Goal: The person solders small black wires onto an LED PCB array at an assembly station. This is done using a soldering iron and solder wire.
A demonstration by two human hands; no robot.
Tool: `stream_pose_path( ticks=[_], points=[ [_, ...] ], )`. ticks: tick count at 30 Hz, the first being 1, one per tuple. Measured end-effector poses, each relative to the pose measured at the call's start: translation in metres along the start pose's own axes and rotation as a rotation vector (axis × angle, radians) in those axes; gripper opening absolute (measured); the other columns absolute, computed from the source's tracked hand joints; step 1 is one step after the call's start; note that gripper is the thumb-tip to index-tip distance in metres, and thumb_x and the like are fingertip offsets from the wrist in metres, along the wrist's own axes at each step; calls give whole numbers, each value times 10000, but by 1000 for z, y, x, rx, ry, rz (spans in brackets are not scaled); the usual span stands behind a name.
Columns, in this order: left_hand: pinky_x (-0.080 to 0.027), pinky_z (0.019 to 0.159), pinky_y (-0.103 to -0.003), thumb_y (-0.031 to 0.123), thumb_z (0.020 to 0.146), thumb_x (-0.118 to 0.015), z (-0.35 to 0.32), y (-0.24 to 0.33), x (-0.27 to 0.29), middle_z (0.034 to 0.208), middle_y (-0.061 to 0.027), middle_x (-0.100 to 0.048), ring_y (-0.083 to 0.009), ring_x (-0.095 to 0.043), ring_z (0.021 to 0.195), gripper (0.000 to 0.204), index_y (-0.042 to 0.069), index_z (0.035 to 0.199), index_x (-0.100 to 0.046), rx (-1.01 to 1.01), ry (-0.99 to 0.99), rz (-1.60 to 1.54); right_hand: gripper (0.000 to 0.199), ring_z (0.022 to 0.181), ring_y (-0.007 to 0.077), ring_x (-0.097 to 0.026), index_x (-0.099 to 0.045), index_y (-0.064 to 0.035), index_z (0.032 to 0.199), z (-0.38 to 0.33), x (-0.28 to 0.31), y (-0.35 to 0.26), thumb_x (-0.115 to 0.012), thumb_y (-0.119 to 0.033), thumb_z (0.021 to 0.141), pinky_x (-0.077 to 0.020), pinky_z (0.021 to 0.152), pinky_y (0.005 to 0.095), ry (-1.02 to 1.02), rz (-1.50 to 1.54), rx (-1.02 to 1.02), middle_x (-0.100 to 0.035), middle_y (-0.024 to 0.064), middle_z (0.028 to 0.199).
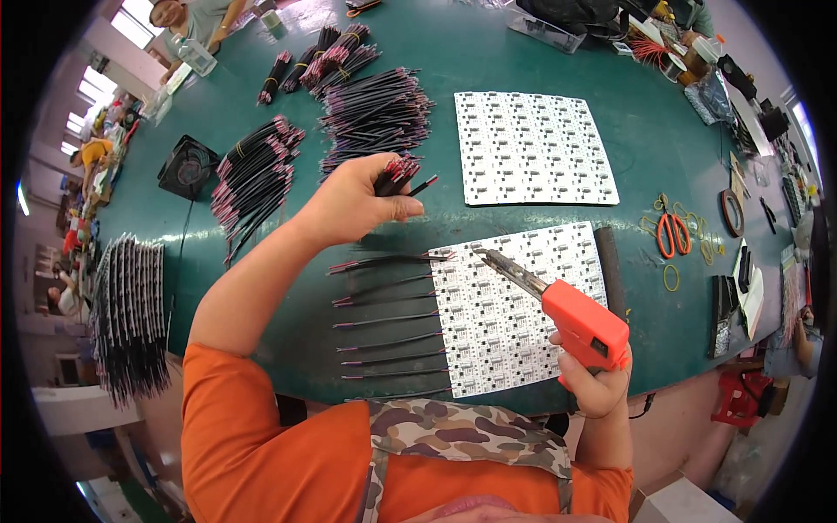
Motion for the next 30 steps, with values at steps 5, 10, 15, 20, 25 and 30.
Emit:
stream_pose_path(
  ticks=[5,10,15,20,25,30],
  points=[
    [-407,634,-229,86,840,-748,-7,23,36,722,47,-521,-51,-446,697,158,24,837,-602,-202,220,129,332,845,217,-689,-632,52,1088,-1,4,2,-648,-32,767,-525,781,318,45,20,-7,-707,141,941],
    [-416,631,-220,106,894,-702,-27,60,86,778,13,-608,-46,-493,702,93,49,905,-630,-628,463,-56,334,866,221,-687,-625,73,1090,1,6,-6,-635,-4,766,-525,798,319,81,40,66,-707,152,942],
    [-441,695,-284,184,948,-632,-19,19,105,874,-32,-586,-153,-538,748,142,52,978,-589,-484,395,-633,425,907,212,-667,-569,63,1185,0,8,3,-630,6,768,-519,808,327,40,65,35,-690,152,991],
    [-506,670,-290,206,965,-607,-18,7,102,1016,-80,-668,-209,-675,906,147,75,1031,-602,-479,436,-764,511,948,208,-648,-511,50,1273,-3,6,1,-623,8,777,-512,813,328,5,49,56,-671,153,1039],
    [-520,710,-298,194,974,-592,-26,17,88,1062,-95,-658,-201,-666,899,147,74,1058,-601,-420,457,-887,510,922,190,-643,-510,49,1274,-6,7,-2,-629,-3,781,-510,799,316,54,88,64,-671,150,1044],
    [-516,755,-279,107,943,-636,-32,22,74,956,-61,-663,-146,-625,839,168,24,1085,-603,-547,437,-644,438,720,108,-611,-547,63,1230,-3,5,-13,-593,16,797,-490,674,247,143,151,18,-686,140,1030]
  ],
)
Point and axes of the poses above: each hand's wrist, its own z-axis towards the middle knuckle, its own x-axis out of the back of the hand, y = z × x, the point moved 10 cm from there along z, towards the middle knuckle
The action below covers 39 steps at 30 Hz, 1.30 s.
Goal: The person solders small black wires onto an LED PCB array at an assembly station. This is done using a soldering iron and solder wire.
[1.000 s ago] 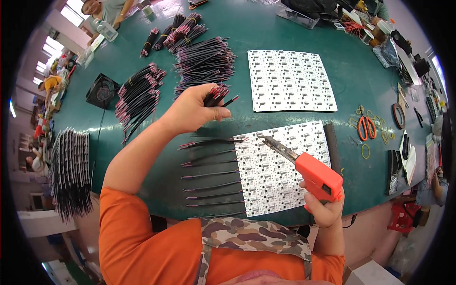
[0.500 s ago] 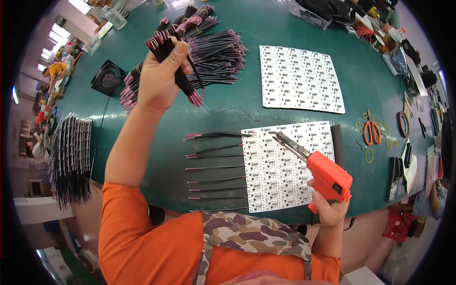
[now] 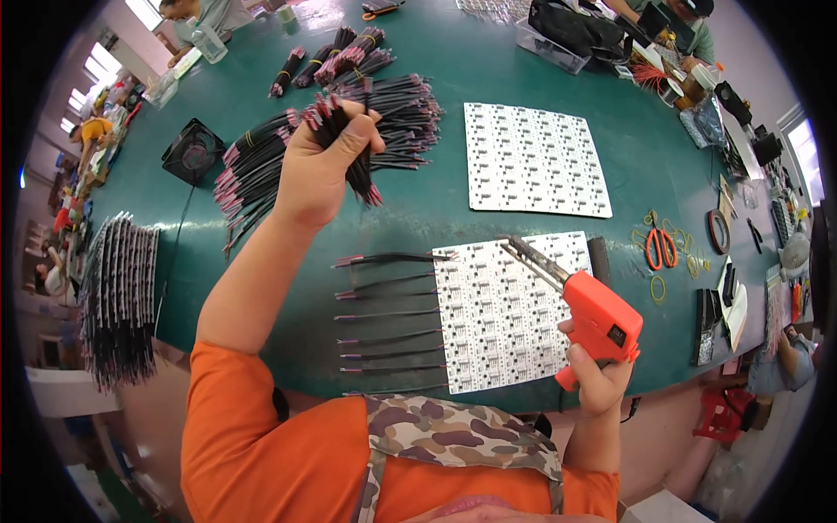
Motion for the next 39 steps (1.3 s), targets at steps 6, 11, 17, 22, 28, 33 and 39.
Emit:
stream_pose_path(
  ticks=[6,11,17,22,28,33,39],
  points=[
    [-482,699,-271,76,888,-685,-31,-26,-53,865,-36,-644,-111,-594,764,206,31,1081,-631,268,-417,585,443,861,151,-648,-538,64,1242,-7,4,-2,-599,41,804,-507,716,256,19,-14,6,-678,161,1067],
    [-519,690,-381,11,713,-712,-90,-67,-90,933,-104,-638,-305,-640,808,424,105,1121,-646,37,-902,982,453,900,176,-654,-534,68,1247,-7,3,7,-597,45,799,-511,782,298,-48,-9,13,-676,166,1069],
    [-527,662,-430,107,735,-667,-108,-84,-103,886,-84,-612,-306,-646,811,346,110,1079,-635,-40,-1061,1144,417,949,237,-671,-577,79,1183,-6,1,11,-620,19,772,-508,842,327,-79,-51,2,-685,170,1027],
    [-519,614,-426,101,754,-621,-112,-89,-105,865,-88,-606,-296,-646,765,254,91,1007,-633,-102,-1082,1175,358,889,254,-684,-635,68,1089,-2,-5,17,-647,-9,740,-515,805,320,-120,-159,9,-694,163,962],
    [-521,607,-414,112,776,-597,-113,-88,-105,844,-85,-597,-287,-643,733,189,76,959,-629,-165,-1058,1189,396,931,234,-654,-593,79,1159,2,-21,16,-637,-25,780,-500,855,362,-327,-286,0,-688,168,998],
    [-525,607,-407,115,780,-594,-114,-86,-105,833,-81,-591,-279,-640,719,177,74,948,-626,-193,-1043,1186,333,880,222,-658,-639,63,1071,9,-29,11,-631,-42,755,-505,837,345,-326,-349,44,-694,148,957],
    [-527,604,-404,118,782,-593,-113,-87,-106,827,-80,-592,-279,-644,722,150,77,923,-620,-194,-1059,1192,290,764,334,-655,-638,13,994,12,-33,7,-666,-30,708,-514,690,343,-322,-399,107,-662,182,933]
  ],
)
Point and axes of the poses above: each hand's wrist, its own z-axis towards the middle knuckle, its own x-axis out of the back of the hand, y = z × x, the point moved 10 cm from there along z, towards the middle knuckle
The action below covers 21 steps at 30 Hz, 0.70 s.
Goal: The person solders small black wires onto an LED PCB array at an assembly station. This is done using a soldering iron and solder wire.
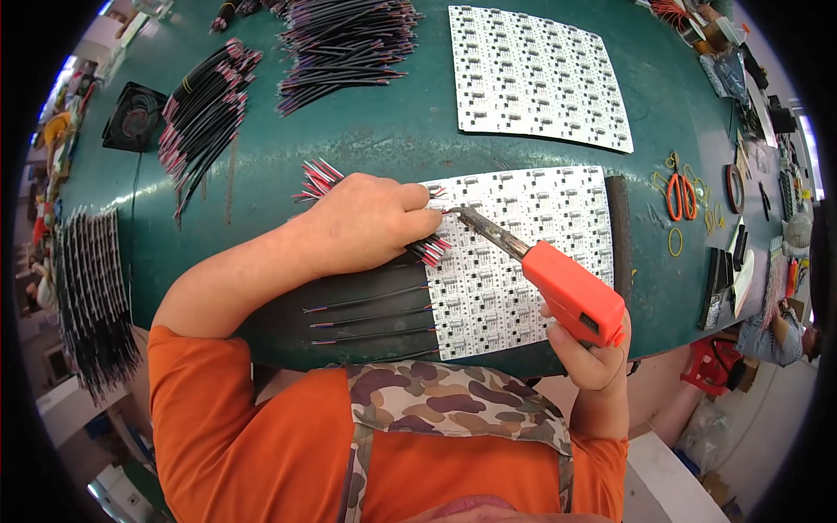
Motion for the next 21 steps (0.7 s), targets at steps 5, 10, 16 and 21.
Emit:
stream_pose_path(
  ticks=[5,10,16,21],
  points=[
    [-514,579,-398,89,717,-674,-1,-1,-2,798,-57,-567,-263,-632,717,304,99,1018,-634,-12,7,7,292,776,338,-657,-637,11,998,0,-1,-1,-668,-36,712,-515,697,348,-28,-7,-49,-662,185,960],
    [-520,596,-403,105,753,-630,2,-1,0,807,-72,-582,-274,-639,723,185,85,936,-619,-5,-13,-4,292,774,339,-655,-637,10,997,2,0,-7,-670,-38,710,-515,703,349,-30,-66,35,-662,184,982],
    [-528,626,-410,116,783,-591,1,-2,2,821,-87,-596,-287,-646,741,90,74,862,-604,-2,-15,-20,339,898,221,-668,-633,59,1089,-11,6,8,-639,-25,761,-511,836,344,-4,62,-79,-699,147,968],
    [-518,631,-406,76,702,-676,2,-6,-2,828,-66,-585,-280,-630,748,338,90,1038,-643,-35,-35,-43,433,952,242,-658,-564,83,1199,-15,5,14,-639,-19,784,-497,886,368,-1,117,-126,-686,172,1031]
  ],
)
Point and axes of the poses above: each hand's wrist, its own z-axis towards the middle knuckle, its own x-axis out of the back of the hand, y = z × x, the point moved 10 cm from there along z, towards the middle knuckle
